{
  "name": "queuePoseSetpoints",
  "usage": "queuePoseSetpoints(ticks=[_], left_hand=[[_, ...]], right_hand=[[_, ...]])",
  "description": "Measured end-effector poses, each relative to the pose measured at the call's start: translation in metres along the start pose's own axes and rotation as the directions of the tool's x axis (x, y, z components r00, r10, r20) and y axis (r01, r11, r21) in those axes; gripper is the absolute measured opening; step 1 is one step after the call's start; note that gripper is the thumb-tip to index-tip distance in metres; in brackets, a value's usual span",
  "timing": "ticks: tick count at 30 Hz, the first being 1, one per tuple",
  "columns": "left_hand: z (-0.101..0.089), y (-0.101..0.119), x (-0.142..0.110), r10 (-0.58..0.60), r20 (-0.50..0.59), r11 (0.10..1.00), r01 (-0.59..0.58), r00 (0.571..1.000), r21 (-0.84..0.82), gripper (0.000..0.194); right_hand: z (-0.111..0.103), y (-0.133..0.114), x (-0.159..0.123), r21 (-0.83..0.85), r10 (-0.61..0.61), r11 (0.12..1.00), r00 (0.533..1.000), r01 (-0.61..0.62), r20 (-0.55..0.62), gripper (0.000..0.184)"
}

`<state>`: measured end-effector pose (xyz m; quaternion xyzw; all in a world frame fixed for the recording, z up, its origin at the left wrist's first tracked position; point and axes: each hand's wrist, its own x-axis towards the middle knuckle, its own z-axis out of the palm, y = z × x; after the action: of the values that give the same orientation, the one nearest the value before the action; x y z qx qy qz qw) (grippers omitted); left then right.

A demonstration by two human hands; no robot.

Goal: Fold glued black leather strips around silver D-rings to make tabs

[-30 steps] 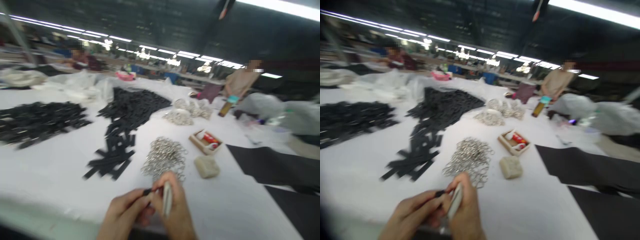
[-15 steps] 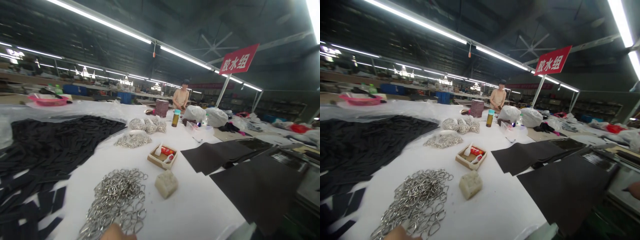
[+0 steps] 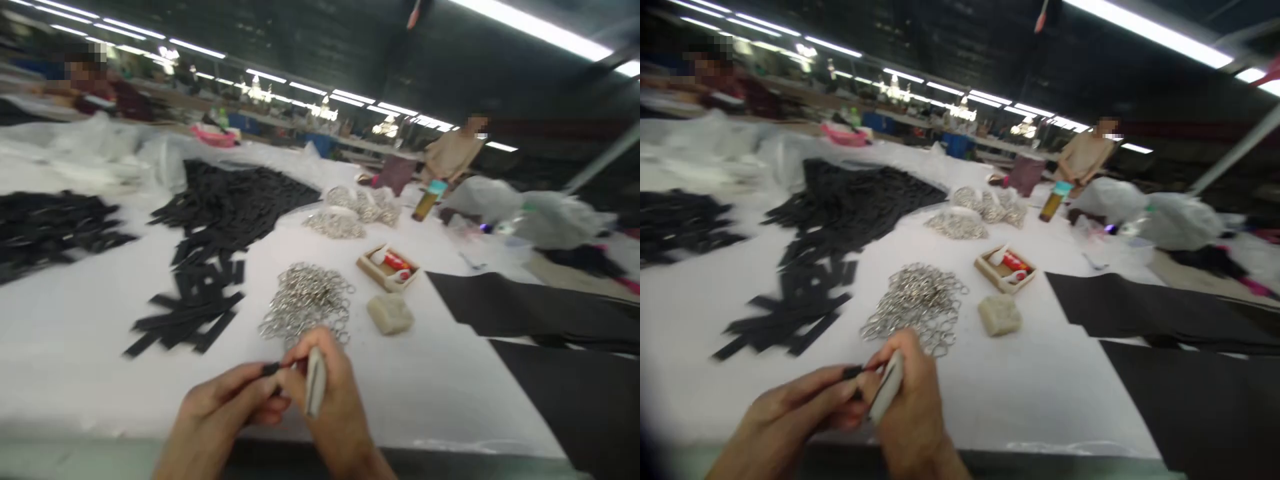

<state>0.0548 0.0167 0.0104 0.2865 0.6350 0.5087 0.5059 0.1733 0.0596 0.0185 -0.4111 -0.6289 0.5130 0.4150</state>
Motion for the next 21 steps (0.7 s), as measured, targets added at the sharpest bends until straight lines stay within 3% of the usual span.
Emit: queuePoseSetpoints(ticks=[3, 6, 21], left_hand=[[-0.003, 0.002, -0.010, -0.059, 0.034, 0.972, 0.065, 0.998, -0.224, 0.013], [0.001, 0.003, -0.008, -0.098, 0.003, 0.942, 0.094, 0.995, -0.322, 0.014], [-0.004, 0.003, -0.022, -0.081, 0.009, 0.899, 0.077, 0.997, -0.432, 0.016]], right_hand=[[-0.007, -0.004, 0.001, -0.049, -0.024, 0.998, 0.999, 0.026, 0.034, 0.012], [-0.008, 0.001, -0.001, -0.085, -0.033, 0.996, 0.999, 0.036, 0.034, 0.010], [0.000, -0.005, -0.009, -0.188, -0.128, 0.973, 0.991, 0.134, 0.045, 0.011]])
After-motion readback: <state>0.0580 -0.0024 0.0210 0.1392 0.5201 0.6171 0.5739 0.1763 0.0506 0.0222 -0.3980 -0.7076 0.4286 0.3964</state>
